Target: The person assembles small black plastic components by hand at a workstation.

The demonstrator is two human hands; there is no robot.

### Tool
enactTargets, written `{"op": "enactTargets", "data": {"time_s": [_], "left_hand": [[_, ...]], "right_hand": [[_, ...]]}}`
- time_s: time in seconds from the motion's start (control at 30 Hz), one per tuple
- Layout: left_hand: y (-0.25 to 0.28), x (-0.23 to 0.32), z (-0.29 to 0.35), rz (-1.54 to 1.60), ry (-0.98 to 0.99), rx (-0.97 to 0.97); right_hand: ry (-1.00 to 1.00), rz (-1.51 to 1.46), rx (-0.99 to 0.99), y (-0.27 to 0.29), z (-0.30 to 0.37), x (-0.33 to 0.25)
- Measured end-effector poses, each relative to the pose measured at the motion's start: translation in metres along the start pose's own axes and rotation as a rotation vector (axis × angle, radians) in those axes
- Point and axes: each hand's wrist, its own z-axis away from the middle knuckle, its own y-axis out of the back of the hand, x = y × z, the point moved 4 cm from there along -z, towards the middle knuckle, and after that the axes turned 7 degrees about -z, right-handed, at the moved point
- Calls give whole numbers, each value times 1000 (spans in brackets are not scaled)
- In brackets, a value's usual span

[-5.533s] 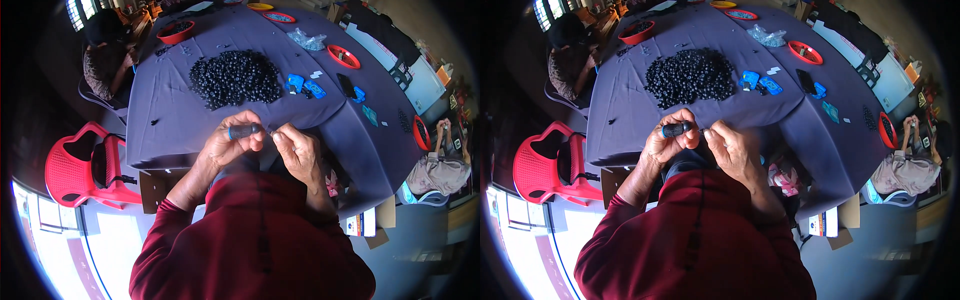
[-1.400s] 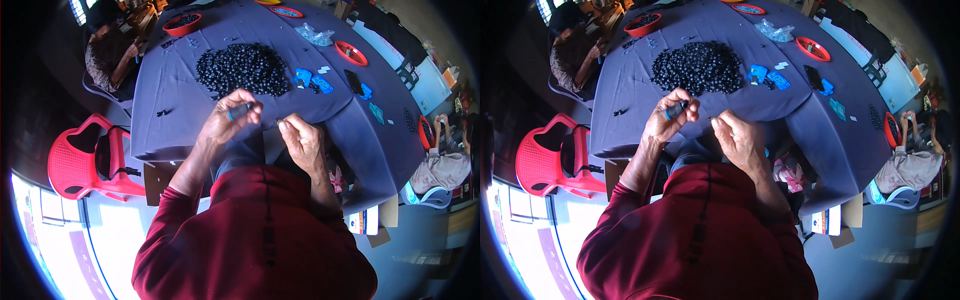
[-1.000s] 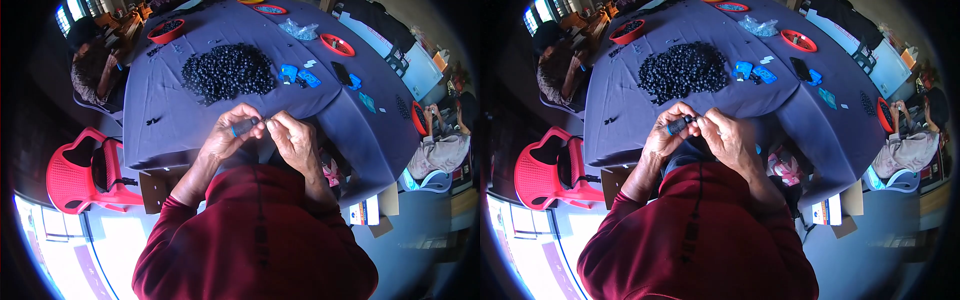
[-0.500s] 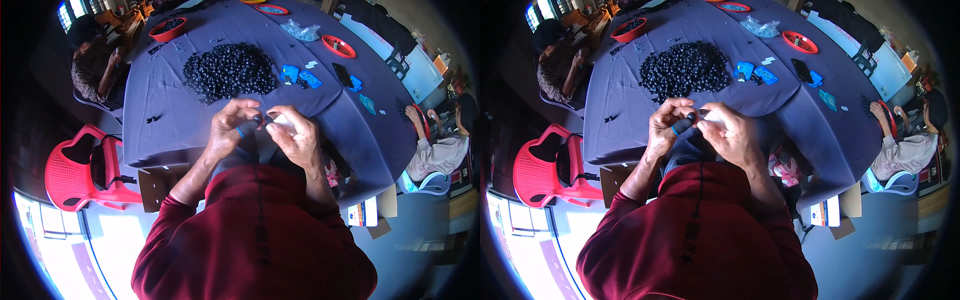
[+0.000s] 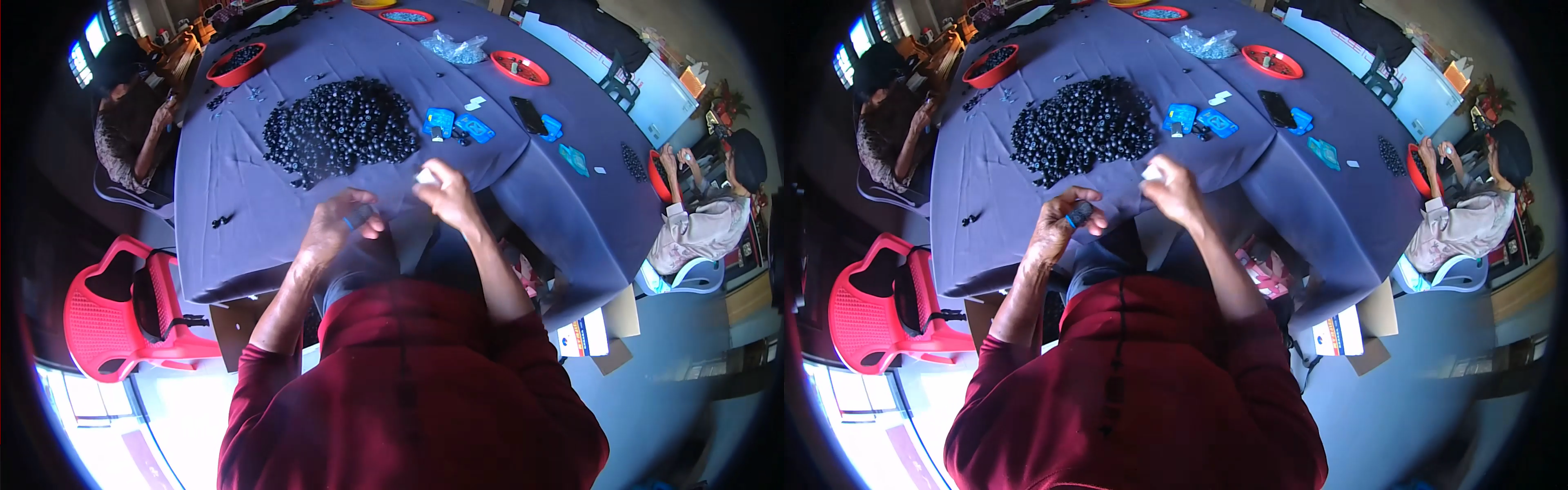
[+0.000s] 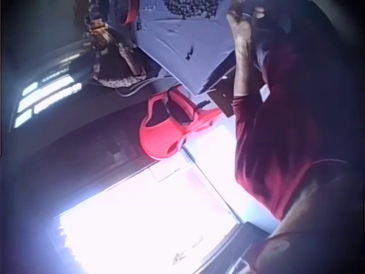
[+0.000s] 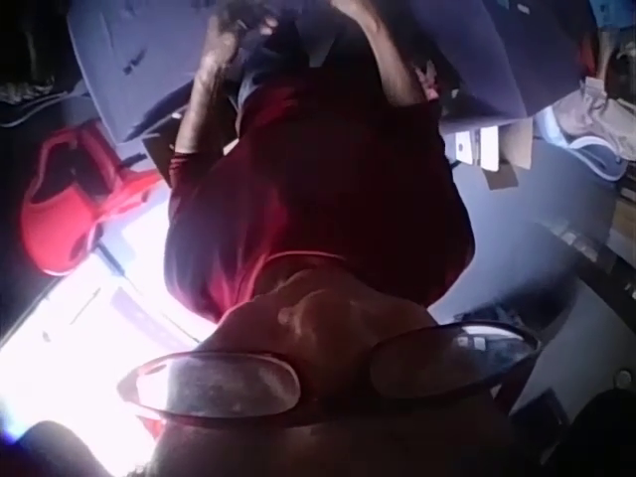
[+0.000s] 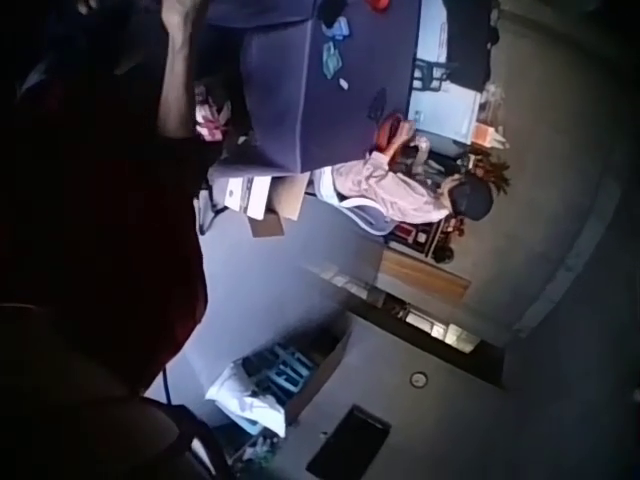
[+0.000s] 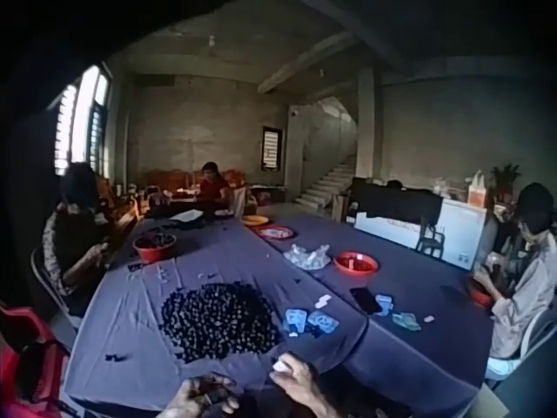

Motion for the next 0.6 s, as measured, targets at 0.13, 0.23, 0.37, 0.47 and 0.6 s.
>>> {"op": "enactTargets", "data": {"time_s": [0.13, 0.23, 0.37, 0.47, 0.6], "left_hand": [[30, -13, 3, -164, 80, 106], [45, -20, 9, -176, 28, 163], [60, -35, 8, -233, 4, 196], [80, -41, 27, -495, 9, 295], [110, -51, 27, -949, -178, 351]], "right_hand": [[60, 168, 314, 62, -53, 76], [131, 514, 423, 99, -92, 99], [-109, 631, 388, 132, -128, 124], [-234, 630, 305, 116, -137, 118], [-54, 664, 418, 136, -134, 130]]}}
